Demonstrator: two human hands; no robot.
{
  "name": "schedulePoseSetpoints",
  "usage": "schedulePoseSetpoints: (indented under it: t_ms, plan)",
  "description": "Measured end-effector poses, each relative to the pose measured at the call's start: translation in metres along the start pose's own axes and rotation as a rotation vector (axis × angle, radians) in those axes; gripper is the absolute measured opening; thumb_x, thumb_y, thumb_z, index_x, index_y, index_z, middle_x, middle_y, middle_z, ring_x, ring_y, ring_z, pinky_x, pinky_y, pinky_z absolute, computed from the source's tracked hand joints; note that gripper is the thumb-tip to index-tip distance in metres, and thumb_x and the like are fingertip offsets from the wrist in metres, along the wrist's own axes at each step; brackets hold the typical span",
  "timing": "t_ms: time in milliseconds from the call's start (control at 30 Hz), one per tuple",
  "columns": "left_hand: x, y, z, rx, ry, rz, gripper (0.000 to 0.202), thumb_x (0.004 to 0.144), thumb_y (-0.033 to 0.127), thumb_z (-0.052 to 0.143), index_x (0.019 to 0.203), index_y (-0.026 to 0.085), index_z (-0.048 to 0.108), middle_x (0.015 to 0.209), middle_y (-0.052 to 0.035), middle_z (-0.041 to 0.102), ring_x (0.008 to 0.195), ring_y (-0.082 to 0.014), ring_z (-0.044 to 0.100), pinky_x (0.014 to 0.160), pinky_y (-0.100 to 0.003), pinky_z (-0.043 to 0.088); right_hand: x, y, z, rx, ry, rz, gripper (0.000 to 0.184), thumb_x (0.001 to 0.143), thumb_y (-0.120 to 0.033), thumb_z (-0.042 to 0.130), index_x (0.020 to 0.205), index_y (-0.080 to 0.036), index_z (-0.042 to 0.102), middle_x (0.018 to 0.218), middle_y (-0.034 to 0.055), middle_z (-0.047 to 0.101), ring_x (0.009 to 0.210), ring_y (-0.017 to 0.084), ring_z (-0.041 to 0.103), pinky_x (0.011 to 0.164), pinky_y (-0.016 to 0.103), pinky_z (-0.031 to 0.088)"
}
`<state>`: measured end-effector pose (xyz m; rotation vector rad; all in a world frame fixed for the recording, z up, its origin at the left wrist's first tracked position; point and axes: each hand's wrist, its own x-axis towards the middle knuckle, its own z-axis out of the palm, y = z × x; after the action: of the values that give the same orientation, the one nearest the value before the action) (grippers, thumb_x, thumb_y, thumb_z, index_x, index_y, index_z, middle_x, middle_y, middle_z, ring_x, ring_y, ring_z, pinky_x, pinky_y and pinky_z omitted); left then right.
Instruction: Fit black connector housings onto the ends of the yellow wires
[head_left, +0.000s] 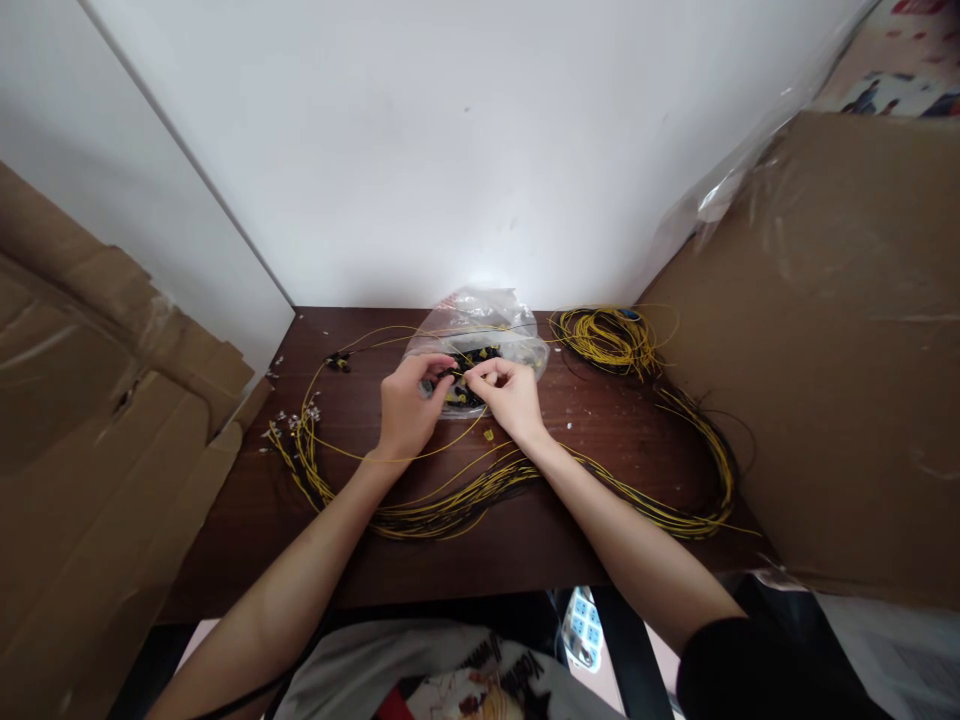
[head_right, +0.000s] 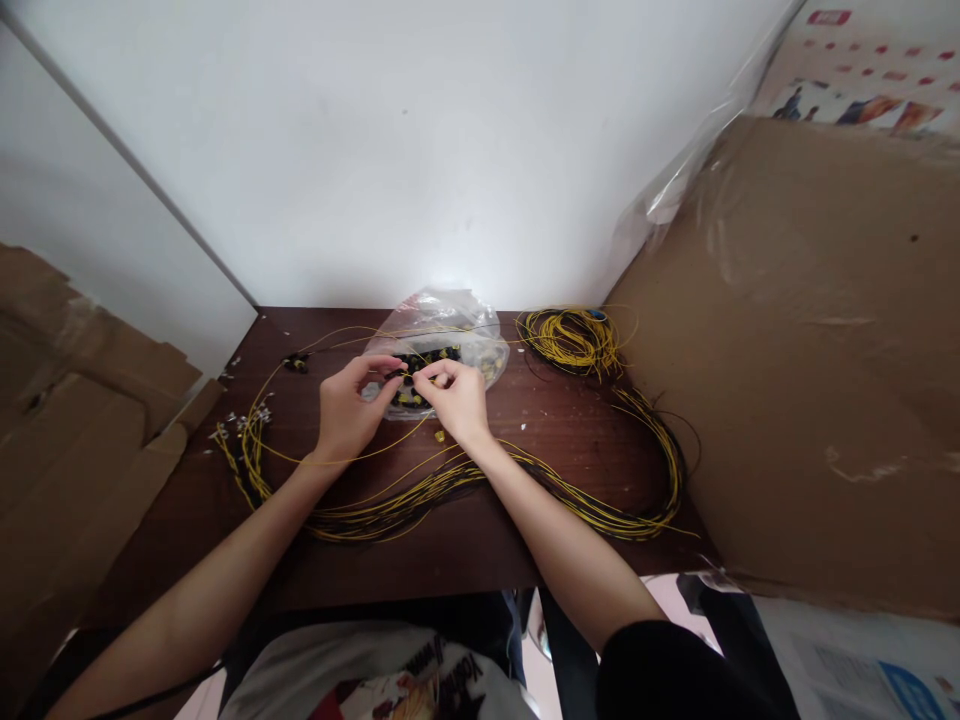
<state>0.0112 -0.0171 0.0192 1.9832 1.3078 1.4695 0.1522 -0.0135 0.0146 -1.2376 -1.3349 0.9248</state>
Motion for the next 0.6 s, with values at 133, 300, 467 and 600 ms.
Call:
schedulePoseSetpoints:
  t_ms: [133,300,467,600]
  plan:
    - [-0.0008,-0.0012,-0.0006,0.101,-0.012,0.089,0.016,0.075,0.013,0.058,0.089,0.017,0.064,0.087,-0.0047,0.067,0.075,-0.0156,0.06,0.072,-0.03,0.05,-0.0008,0.0001,-0.0002,-0.02,0.003,0.0,0.017,0.067,-0.03,0.06,0.064,-0.014,0.063,0.046,-0.0054,0.04,0.045,0.008,0.032,0.046,0.023,0.028]
    - [-0.0014,-0.0022,-0.0007,0.164,-0.049,0.177,0.015,0.078,0.012,0.054,0.088,0.018,0.064,0.085,-0.0047,0.065,0.08,-0.0176,0.058,0.074,-0.032,0.047,-0.0026,-0.0012,-0.0004,-0.062,0.004,-0.009,0.014,0.066,-0.028,0.06,0.061,-0.015,0.061,0.047,-0.0049,0.043,0.045,0.008,0.033,0.047,0.023,0.029]
    - [-0.0023,-0.0045,-0.0001,0.194,-0.077,0.256,0.016,0.081,0.013,0.051,0.09,0.018,0.064,0.087,-0.0056,0.066,0.087,-0.019,0.056,0.079,-0.033,0.046,-0.0036,-0.0025,-0.0004,-0.079,0.017,-0.015,0.011,0.064,-0.025,0.059,0.058,-0.015,0.058,0.047,-0.0053,0.043,0.045,0.008,0.033,0.046,0.022,0.029]
    - [-0.0035,-0.0079,0.0007,0.192,-0.094,0.279,0.018,0.082,0.014,0.049,0.091,0.018,0.064,0.089,-0.0061,0.066,0.089,-0.0193,0.056,0.081,-0.035,0.046,-0.004,-0.0021,0.0002,-0.084,0.013,-0.025,0.012,0.064,-0.025,0.059,0.057,-0.016,0.056,0.047,-0.0048,0.044,0.045,0.008,0.035,0.047,0.022,0.03]
